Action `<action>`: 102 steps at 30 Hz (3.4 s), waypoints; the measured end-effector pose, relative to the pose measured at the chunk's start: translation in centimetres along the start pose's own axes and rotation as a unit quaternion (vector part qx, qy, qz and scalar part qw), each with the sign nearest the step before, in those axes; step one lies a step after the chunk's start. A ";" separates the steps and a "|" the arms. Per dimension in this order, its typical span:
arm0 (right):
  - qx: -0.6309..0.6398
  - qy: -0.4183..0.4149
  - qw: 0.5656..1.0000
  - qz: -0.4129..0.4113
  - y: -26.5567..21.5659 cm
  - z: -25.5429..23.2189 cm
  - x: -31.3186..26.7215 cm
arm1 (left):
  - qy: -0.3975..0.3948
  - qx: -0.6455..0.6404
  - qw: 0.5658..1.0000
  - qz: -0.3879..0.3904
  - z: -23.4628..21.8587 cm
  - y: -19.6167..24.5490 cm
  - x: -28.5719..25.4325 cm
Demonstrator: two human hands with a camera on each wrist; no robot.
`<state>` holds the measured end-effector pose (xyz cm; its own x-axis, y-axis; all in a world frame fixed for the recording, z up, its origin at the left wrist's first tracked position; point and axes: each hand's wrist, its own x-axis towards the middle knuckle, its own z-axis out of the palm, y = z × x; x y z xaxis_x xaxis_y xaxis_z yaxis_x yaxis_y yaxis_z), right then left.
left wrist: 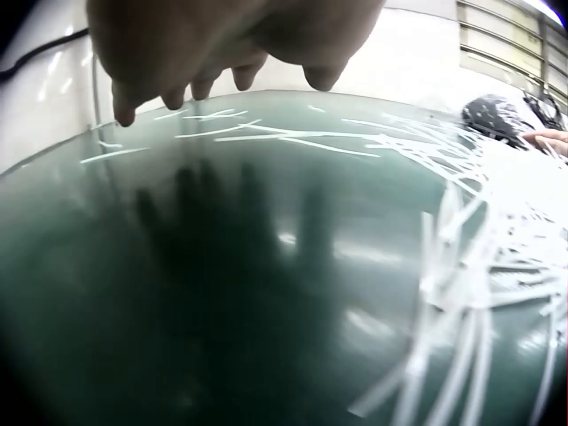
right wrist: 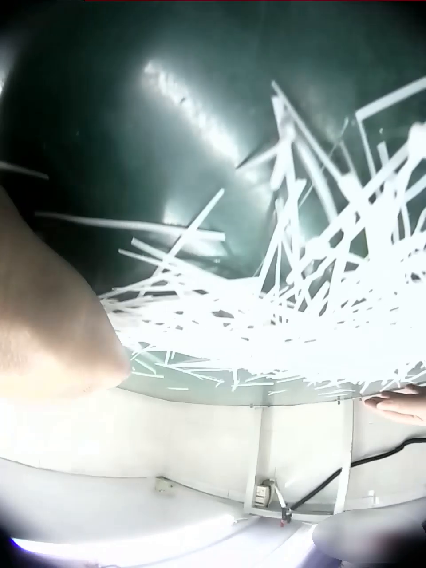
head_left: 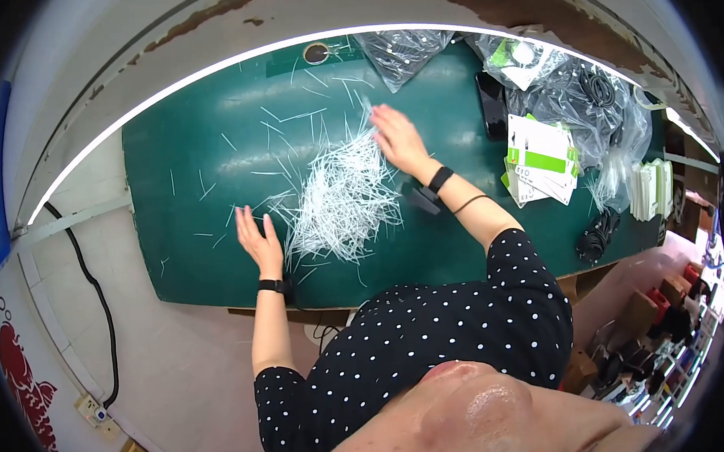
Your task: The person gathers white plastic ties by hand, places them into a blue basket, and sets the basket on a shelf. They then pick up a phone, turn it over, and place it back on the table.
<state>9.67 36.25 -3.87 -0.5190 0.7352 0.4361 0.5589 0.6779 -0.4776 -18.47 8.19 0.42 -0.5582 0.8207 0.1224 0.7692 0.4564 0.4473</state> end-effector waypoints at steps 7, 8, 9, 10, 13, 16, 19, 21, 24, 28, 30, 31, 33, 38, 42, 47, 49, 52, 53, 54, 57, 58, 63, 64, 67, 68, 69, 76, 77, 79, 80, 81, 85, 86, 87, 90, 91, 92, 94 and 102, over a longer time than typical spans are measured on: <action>-0.015 -0.016 0.999 0.028 -0.4 1.1 5.8 | 0.000 0.184 0.927 -0.328 -2.4 -7.2 2.1; -0.012 -0.015 1.000 0.022 -1.1 1.7 5.8 | 0.005 0.183 0.925 -0.333 -2.3 -7.8 2.0; 0.016 -0.044 0.999 -0.020 -2.5 2.5 5.1 | 0.003 0.188 0.924 -0.334 -2.0 -8.4 1.9; 0.044 -0.073 0.994 -0.062 -3.8 3.3 4.4 | 0.001 0.194 0.922 -0.334 -1.6 -9.0 1.9; 0.097 -0.108 0.981 -0.129 -5.2 4.9 5.5 | -0.010 0.196 0.948 -0.251 0.0 -9.1 1.7; 0.097 -0.080 0.982 -0.138 -5.3 5.5 8.5 | -0.050 0.155 0.984 -0.069 1.0 -3.7 1.0; -0.049 0.031 0.998 -0.012 -1.7 7.0 14.1 | -0.075 0.102 0.992 0.023 0.7 0.1 -0.2; -0.069 0.042 0.997 0.002 -0.9 8.5 15.8 | -0.168 -0.068 0.979 0.090 -0.4 1.2 -0.7; -0.113 0.054 0.992 0.035 -1.6 10.9 16.7 | -0.111 0.022 0.993 0.026 -1.6 -1.4 0.8; 0.041 -0.085 0.985 -0.142 -6.9 12.5 12.5 | -0.045 0.095 0.982 -0.154 -2.7 -9.3 4.4; 0.135 -0.158 0.957 -0.201 -9.9 11.3 9.2 | -0.038 0.090 0.977 -0.189 -2.6 -12.4 6.6; 0.134 -0.161 0.956 -0.204 -10.3 11.0 9.6 | -0.034 0.122 0.974 -0.190 -2.3 -13.6 7.7; 0.143 -0.190 0.939 -0.246 -11.1 10.0 11.1 | -0.028 0.151 0.968 -0.197 -1.5 -14.4 9.9; -0.001 -0.112 0.982 -0.151 -9.4 12.7 15.4 | -0.014 0.179 0.982 -0.054 1.1 -9.2 12.7; -0.001 -0.151 0.969 -0.197 -12.3 14.2 14.8 | -0.135 0.039 0.983 0.122 1.7 -2.8 8.2; 0.194 -0.314 0.874 -0.316 -15.4 11.9 11.9 | -0.248 -0.008 0.968 0.028 -2.2 -3.6 7.9; 0.182 -0.316 0.883 -0.295 -14.9 12.1 14.2 | -0.222 0.048 0.970 -0.085 -3.4 -7.7 11.4; 0.021 -0.137 0.969 -0.206 -11.8 16.1 21.2 | -0.125 0.091 0.969 -0.193 -4.2 -13.4 15.7; -0.035 -0.117 0.981 -0.153 -10.9 17.1 23.0 | -0.087 0.114 0.960 -0.242 -4.3 -14.8 16.7; -0.090 -0.097 0.986 -0.100 -10.9 18.0 24.5 | -0.047 0.135 0.946 -0.291 -4.4 -15.9 17.3; -0.092 -0.131 0.980 -0.116 -12.5 22.1 26.9 | -0.004 0.174 0.953 -0.246 -1.6 -15.4 18.6; -0.102 -0.150 0.977 -0.116 -12.5 22.6 26.7 | -0.017 0.156 0.968 -0.193 -1.2 -14.0 18.6; 0.062 -0.242 0.906 -0.343 -17.8 19.3 17.9 | -0.118 0.052 0.989 0.078 1.5 -4.5 12.6; 0.075 -0.258 0.890 -0.367 -18.1 18.0 15.6 | -0.161 0.036 0.982 0.096 1.3 -2.9 10.9; 0.107 -0.332 0.856 -0.381 -18.4 12.6 9.9 | -0.229 -0.032 0.962 0.149 -0.3 -1.4 6.0; 0.106 -0.336 0.855 -0.381 -18.4 10.8 8.7 | -0.250 -0.083 0.947 0.183 -0.8 -1.7 4.8; 0.119 -0.366 0.840 -0.383 -18.4 9.2 7.9 | -0.249 -0.085 0.948 0.179 -1.8 -2.4 4.5; 0.116 -0.354 0.863 -0.342 -17.9 10.6 11.3 | 0.002 0.070 0.980 -0.189 -10.6 -17.0 5.5; 0.055 -0.337 0.887 -0.312 -18.0 11.3 11.8 | 0.057 0.138 0.948 -0.281 -10.6 -20.3 5.5; -0.003 -0.312 0.905 -0.288 -19.0 12.2 11.7 | 0.092 0.135 0.891 -0.423 -12.2 -24.9 6.0; -0.039 -0.318 0.905 -0.280 -19.4 12.3 11.5 | 0.102 0.137 0.888 -0.427 -11.9 -25.8 5.4; -0.075 -0.321 0.905 -0.271 -19.8 12.3 11.2 | 0.099 0.117 0.880 -0.449 -11.2 -26.8 5.0; -0.104 -0.328 0.900 -0.269 -20.0 12.2 9.7 | 0.122 0.120 0.877 -0.449 -9.0 -27.7 6.8; -0.102 -0.338 0.896 -0.268 -20.0 11.7 9.3 | 0.134 0.133 0.888 -0.419 -7.8 -26.5 6.8; -0.101 -0.322 0.902 -0.270 -20.2 11.2 8.8 | 0.132 0.132 0.908 -0.376 -6.7 -25.0 6.7; -0.081 -0.359 0.886 -0.280 -21.0 9.2 6.2 | 0.098 0.099 0.977 -0.163 -5.4 -16.1 5.8; -0.084 -0.374 0.876 -0.292 -21.4 8.4 5.1 | 0.100 0.088 0.986 -0.103 -4.8 -12.9 5.3; -0.089 -0.388 0.866 -0.304 -21.5 7.8 4.5 | 0.052 0.068 0.995 -0.058 -3.0 -10.1 4.2; -0.068 -0.401 0.868 -0.285 -21.3 6.8 4.0 | -0.053 -0.001 0.998 0.042 -0.6 -5.7 1.8; 0.052 -0.314 0.925 -0.207 -19.7 3.3 7.4 | 0.015 -0.198 0.976 0.092 -10.2 -2.0 6.2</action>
<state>-7.31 28.33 6.27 -0.9663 0.2434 0.0844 0.1801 0.8727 -0.4539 -26.70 8.87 9.35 -0.4358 0.8630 0.2556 0.6803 0.1298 0.7214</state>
